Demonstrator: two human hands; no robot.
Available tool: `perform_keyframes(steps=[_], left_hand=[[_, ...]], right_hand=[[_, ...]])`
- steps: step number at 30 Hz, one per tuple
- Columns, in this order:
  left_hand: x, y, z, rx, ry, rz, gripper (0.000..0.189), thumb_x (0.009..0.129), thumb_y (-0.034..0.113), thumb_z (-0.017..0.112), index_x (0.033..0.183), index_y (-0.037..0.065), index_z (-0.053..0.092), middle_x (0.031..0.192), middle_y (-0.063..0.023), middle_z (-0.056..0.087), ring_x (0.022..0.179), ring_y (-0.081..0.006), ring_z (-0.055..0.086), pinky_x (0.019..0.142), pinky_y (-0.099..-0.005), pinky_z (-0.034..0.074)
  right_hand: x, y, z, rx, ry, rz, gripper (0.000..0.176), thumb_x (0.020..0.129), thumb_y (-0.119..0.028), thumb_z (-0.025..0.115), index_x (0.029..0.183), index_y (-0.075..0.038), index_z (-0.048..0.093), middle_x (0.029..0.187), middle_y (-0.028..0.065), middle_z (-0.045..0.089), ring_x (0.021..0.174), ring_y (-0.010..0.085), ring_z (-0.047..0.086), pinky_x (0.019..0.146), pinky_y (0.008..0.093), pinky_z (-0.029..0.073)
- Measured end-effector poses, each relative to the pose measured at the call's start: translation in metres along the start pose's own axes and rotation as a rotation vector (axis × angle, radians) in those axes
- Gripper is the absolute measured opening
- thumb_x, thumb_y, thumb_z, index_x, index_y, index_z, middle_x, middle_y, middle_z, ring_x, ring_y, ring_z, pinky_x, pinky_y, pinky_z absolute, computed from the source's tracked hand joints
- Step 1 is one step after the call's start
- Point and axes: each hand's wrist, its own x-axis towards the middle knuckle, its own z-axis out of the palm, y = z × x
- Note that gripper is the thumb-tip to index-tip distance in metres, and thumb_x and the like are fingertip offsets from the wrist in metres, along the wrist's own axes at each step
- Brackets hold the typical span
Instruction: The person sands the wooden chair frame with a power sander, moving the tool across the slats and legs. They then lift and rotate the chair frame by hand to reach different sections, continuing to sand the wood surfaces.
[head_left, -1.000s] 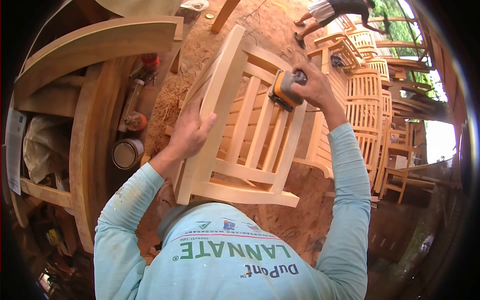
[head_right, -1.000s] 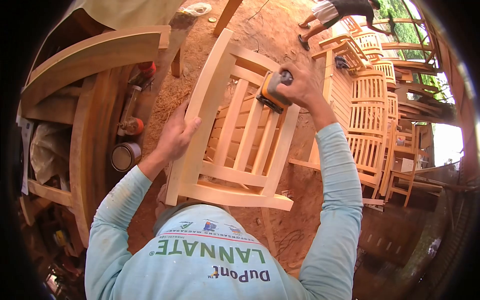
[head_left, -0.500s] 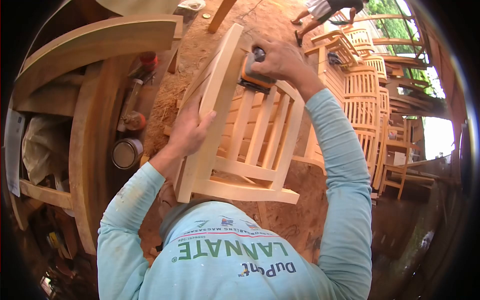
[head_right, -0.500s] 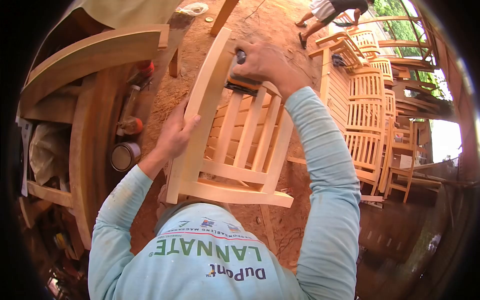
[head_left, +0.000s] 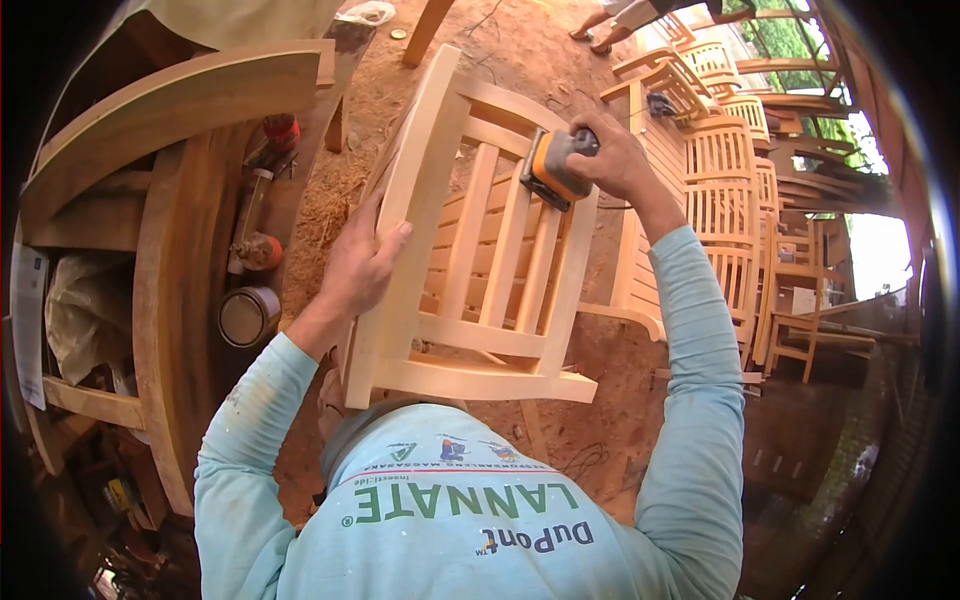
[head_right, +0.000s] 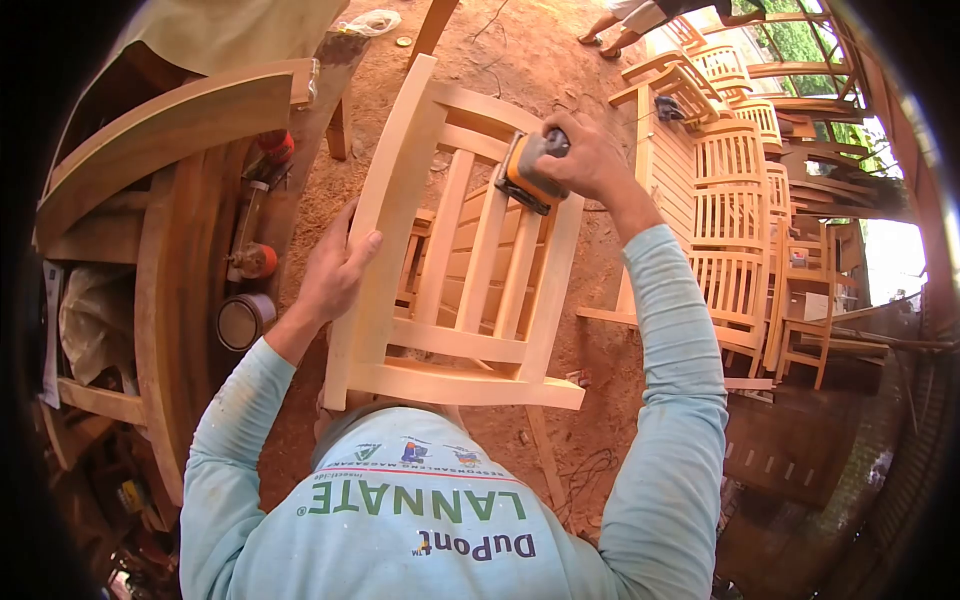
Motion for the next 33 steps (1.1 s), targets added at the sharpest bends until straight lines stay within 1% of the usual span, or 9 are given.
perform_keyframes(steps=[3,6,9,12,19,24,27,30,33], left_hand=[[0.000,-0.005,0.003,0.015,0.004,-0.006,0.066,0.110,0.035,0.061,0.161,-0.002,0.043,0.151,-0.0261,0.062,0.141,-0.0355,0.061,0.119,-0.0430,0.044],[0.001,0.002,0.001,-0.024,-0.027,-0.019,0.064,0.110,0.032,0.061,0.161,-0.003,0.043,0.150,-0.0252,0.062,0.140,-0.0330,0.061,0.119,-0.0415,0.044],[0.002,0.001,0.002,-0.062,-0.041,-0.012,0.062,0.111,0.030,0.060,0.161,-0.004,0.042,0.150,-0.0244,0.063,0.139,-0.0322,0.061,0.119,-0.0405,0.044],[0.001,0.005,0.001,-0.059,-0.028,-0.028,0.064,0.108,0.033,0.063,0.160,0.000,0.045,0.147,-0.0284,0.063,0.137,-0.0402,0.062,0.116,-0.0462,0.046],[0.002,0.011,0.000,-0.042,-0.045,-0.022,0.064,0.110,0.035,0.061,0.160,-0.001,0.044,0.149,-0.0286,0.062,0.139,-0.0406,0.061,0.117,-0.0454,0.046],[0.004,0.005,0.002,0.045,-0.020,-0.019,0.065,0.110,0.036,0.061,0.160,-0.002,0.043,0.149,-0.0294,0.061,0.141,-0.0407,0.059,0.117,-0.0451,0.046],[0.002,0.012,0.000,0.058,-0.028,-0.025,0.065,0.110,0.035,0.060,0.160,-0.002,0.043,0.149,-0.0291,0.061,0.142,-0.0396,0.059,0.118,-0.0447,0.045],[0.001,0.012,-0.001,-0.027,-0.054,-0.019,0.065,0.112,0.039,0.058,0.161,-0.002,0.044,0.150,-0.0245,0.063,0.142,-0.0338,0.060,0.119,-0.0419,0.044],[0.001,0.014,-0.002,0.007,-0.047,-0.037,0.064,0.112,0.038,0.058,0.161,-0.001,0.044,0.150,-0.0230,0.064,0.141,-0.0325,0.060,0.118,-0.0417,0.044]], right_hand=[[-0.014,0.027,0.004,0.072,0.032,0.000,0.051,0.076,-0.038,0.078,0.122,-0.019,0.070,0.117,0.0167,0.068,0.109,0.0382,0.069,0.097,0.0465,0.056],[-0.029,0.043,0.007,0.080,0.060,0.029,0.044,0.077,-0.032,0.077,0.118,-0.016,0.069,0.111,0.0128,0.069,0.100,0.0319,0.070,0.090,0.0410,0.057],[-0.037,0.053,0.005,0.042,0.036,0.069,0.044,0.077,-0.032,0.077,0.117,-0.016,0.069,0.112,0.0126,0.069,0.100,0.0315,0.070,0.090,0.0416,0.057],[-0.039,0.060,-0.001,0.023,-0.041,0.105,0.047,0.075,-0.035,0.076,0.120,-0.021,0.070,0.114,0.0140,0.068,0.108,0.0365,0.070,0.094,0.0457,0.057],[-0.053,0.084,0.002,-0.081,-0.048,0.085,0.047,0.075,-0.036,0.074,0.120,-0.021,0.070,0.112,0.0144,0.066,0.106,0.0389,0.070,0.094,0.0483,0.057],[-0.050,0.075,-0.005,-0.186,-0.104,0.078,0.048,0.075,-0.036,0.073,0.120,-0.021,0.069,0.113,0.0139,0.066,0.107,0.0391,0.070,0.094,0.0488,0.057],[-0.051,0.072,-0.001,-0.150,-0.034,0.049,0.048,0.075,-0.037,0.073,0.120,-0.021,0.069,0.112,0.0135,0.066,0.107,0.0385,0.070,0.094,0.0490,0.057],[-0.055,0.087,0.001,-0.092,-0.020,0.061,0.048,0.074,-0.037,0.074,0.119,-0.020,0.070,0.112,0.0132,0.066,0.106,0.0382,0.070,0.095,0.0490,0.057],[-0.053,0.091,-0.001,-0.097,-0.047,0.067,0.049,0.074,-0.037,0.074,0.119,-0.020,0.070,0.111,0.0131,0.066,0.105,0.0379,0.070,0.094,0.0487,0.057]])
